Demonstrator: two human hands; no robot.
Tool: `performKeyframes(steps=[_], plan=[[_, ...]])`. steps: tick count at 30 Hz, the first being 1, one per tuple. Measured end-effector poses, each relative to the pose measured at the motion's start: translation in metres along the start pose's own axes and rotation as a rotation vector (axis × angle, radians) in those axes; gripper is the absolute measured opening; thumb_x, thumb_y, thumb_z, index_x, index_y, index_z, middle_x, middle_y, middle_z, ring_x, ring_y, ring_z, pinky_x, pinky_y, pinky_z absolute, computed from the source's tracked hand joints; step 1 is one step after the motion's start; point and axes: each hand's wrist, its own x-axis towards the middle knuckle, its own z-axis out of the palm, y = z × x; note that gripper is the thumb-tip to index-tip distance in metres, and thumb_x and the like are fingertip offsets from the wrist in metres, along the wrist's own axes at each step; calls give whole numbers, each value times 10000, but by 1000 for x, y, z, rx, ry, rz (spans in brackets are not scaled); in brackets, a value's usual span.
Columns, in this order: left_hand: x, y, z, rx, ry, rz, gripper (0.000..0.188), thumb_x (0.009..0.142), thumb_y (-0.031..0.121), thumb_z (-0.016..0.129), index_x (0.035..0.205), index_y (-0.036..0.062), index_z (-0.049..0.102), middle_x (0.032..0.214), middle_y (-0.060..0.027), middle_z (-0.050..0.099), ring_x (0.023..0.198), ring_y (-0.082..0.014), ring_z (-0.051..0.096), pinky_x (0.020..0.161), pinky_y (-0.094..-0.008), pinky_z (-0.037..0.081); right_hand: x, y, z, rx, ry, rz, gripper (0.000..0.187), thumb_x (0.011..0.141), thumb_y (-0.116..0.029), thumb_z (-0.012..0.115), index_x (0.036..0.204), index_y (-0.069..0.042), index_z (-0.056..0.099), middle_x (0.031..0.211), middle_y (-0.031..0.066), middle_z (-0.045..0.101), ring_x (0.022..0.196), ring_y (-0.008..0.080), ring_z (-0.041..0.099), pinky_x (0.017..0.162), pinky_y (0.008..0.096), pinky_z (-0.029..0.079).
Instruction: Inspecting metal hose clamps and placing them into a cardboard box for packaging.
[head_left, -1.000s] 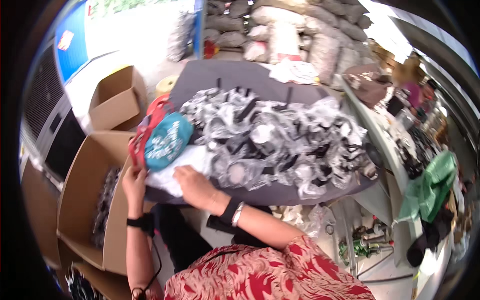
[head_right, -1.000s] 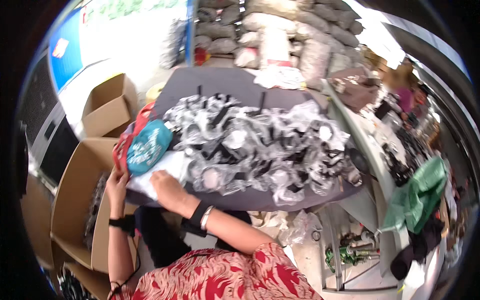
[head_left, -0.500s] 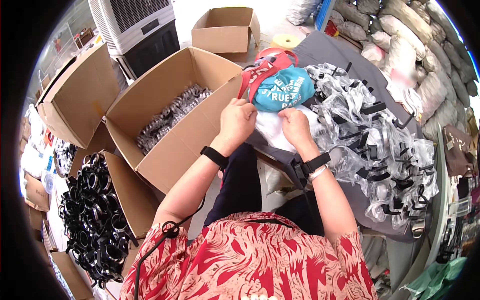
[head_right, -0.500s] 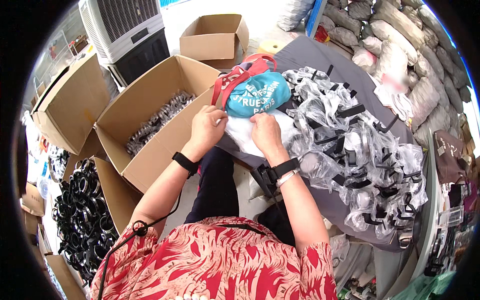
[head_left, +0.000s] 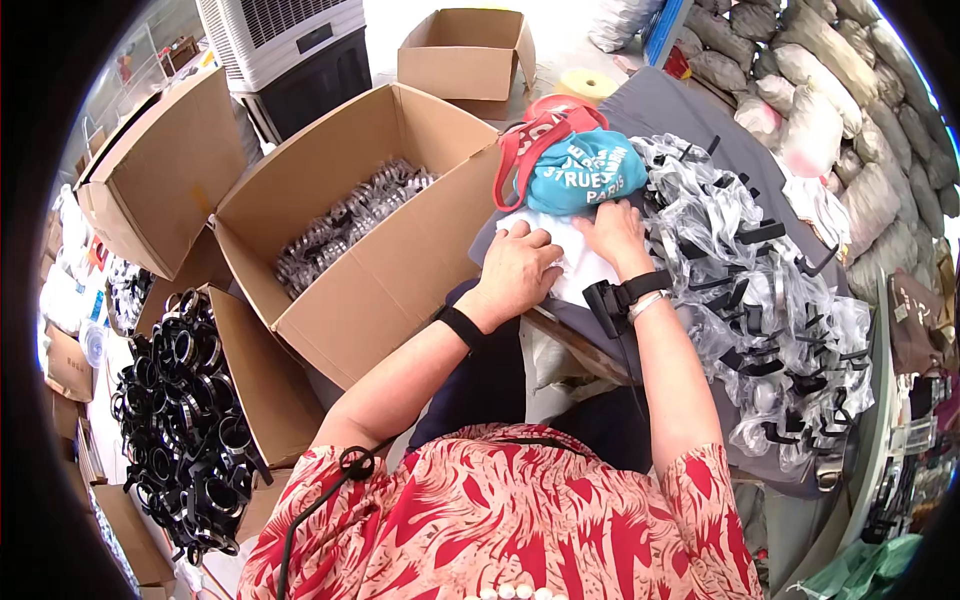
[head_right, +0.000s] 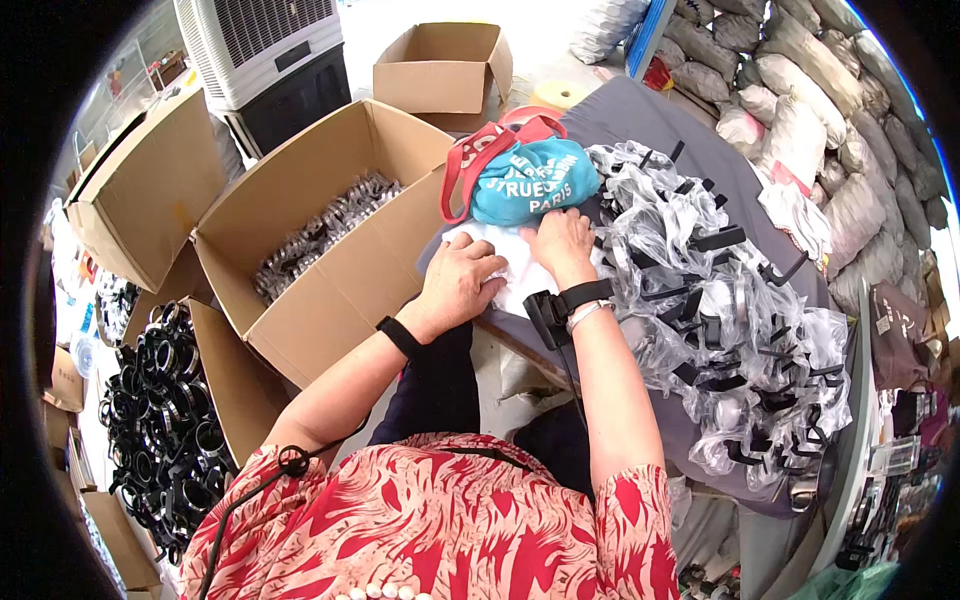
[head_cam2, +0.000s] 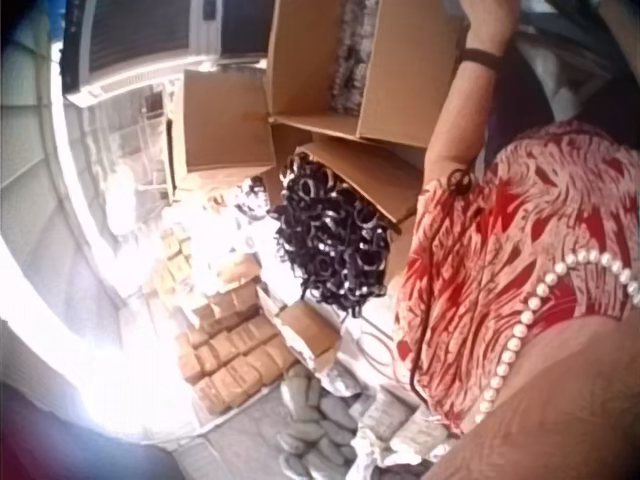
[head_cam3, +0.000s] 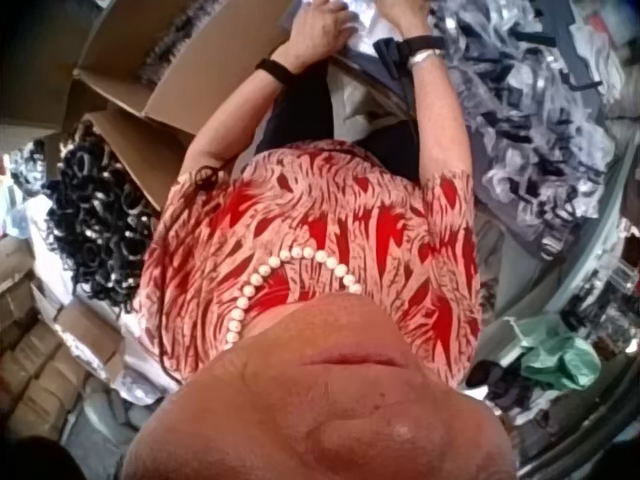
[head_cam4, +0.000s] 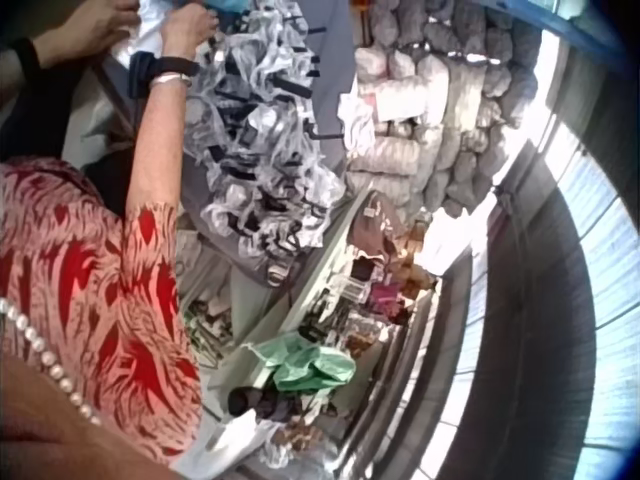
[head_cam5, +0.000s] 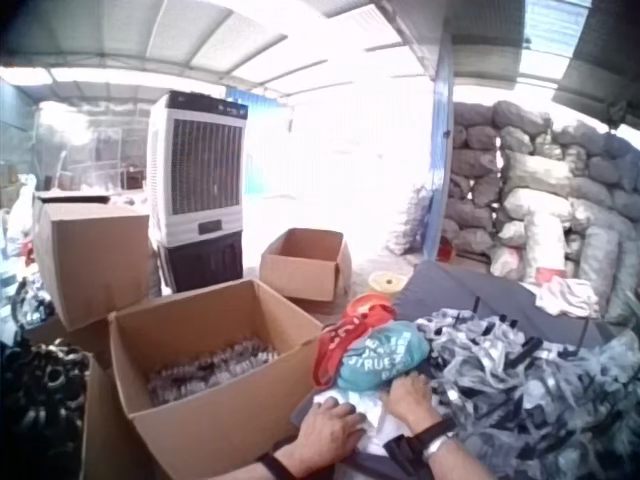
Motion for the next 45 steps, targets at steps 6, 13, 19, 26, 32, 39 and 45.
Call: performKeyframes(steps=[6, 13, 19, 26, 32, 39, 45], plan=[[1, 1, 0, -43, -5, 26, 227, 667, 160, 692, 887, 113, 662, 863, -20, 589, 841, -239, 521, 747, -379, 436, 23, 30, -10, 312, -142, 18, 500, 672, -334, 778, 935, 78, 677, 932, 230, 676, 854, 325, 663, 756, 340, 495], [-6, 0, 7, 33, 15, -5, 227, 658, 120, 636, 882, 106, 610, 878, -34, 573, 846, -263, 508, 728, -396, 424, 21, 40, -35, 781, -500, 55, 454, 655, -110, 791, 1034, 74, 621, 928, 102, 656, 808, 189, 610, 745, 297, 474], [-5, -3, 7, 2, 58, -20, 235, 652, 128, 644, 882, 97, 604, 893, -55, 579, 854, -275, 504, 725, -399, 419, 19, 39, -27, 1020, -513, -70, 439, 674, 12, 749, 1071, 97, 583, 955, 127, 648, 861, 195, 625, 688, 316, 521], [-2, -7, 5, -151, 119, 21, 181, 688, 107, 644, 864, 67, 622, 857, -77, 596, 824, -279, 518, 728, -392, 440, -10, 47, -21, 1360, -516, 83, 318, 725, 113, 620, 1040, 114, 574, 956, 166, 654, 754, 239, 669, 668, 351, 551], [-2, -24, -4, -838, 113, -486, 175, 855, 153, 613, 882, -18, 641, 706, -70, 628, 664, -107, 574, 640, -260, 469, -90, 43, -86, 1485, -342, -53, 400, 727, 69, 618, 1119, 94, 542, 997, 134, 649, 846, 193, 654, 774, 315, 534], [10, 11, 4, -679, 168, -376, 81, 857, 43, 593, 894, -22, 625, 685, 5, 569, 632, -46, 504, 572, -218, 422, -225, 126, -146, 1448, 21, 156, 528, 697, -35, 731, 1179, 53, 536, 1049, 100, 648, 895, 165, 633, 800, 287, 507], [33, 75, 27, -704, 55, -86, 79, 788, -6, 608, 865, 12, 615, 753, -105, 599, 626, -194, 589, 591, -290, 467, -373, 193, -150, 1379, 207, 557, 533, 661, -48, 780, 1145, 39, 574, 1010, 102, 674, 848, 171, 653, 778, 292, 518]])
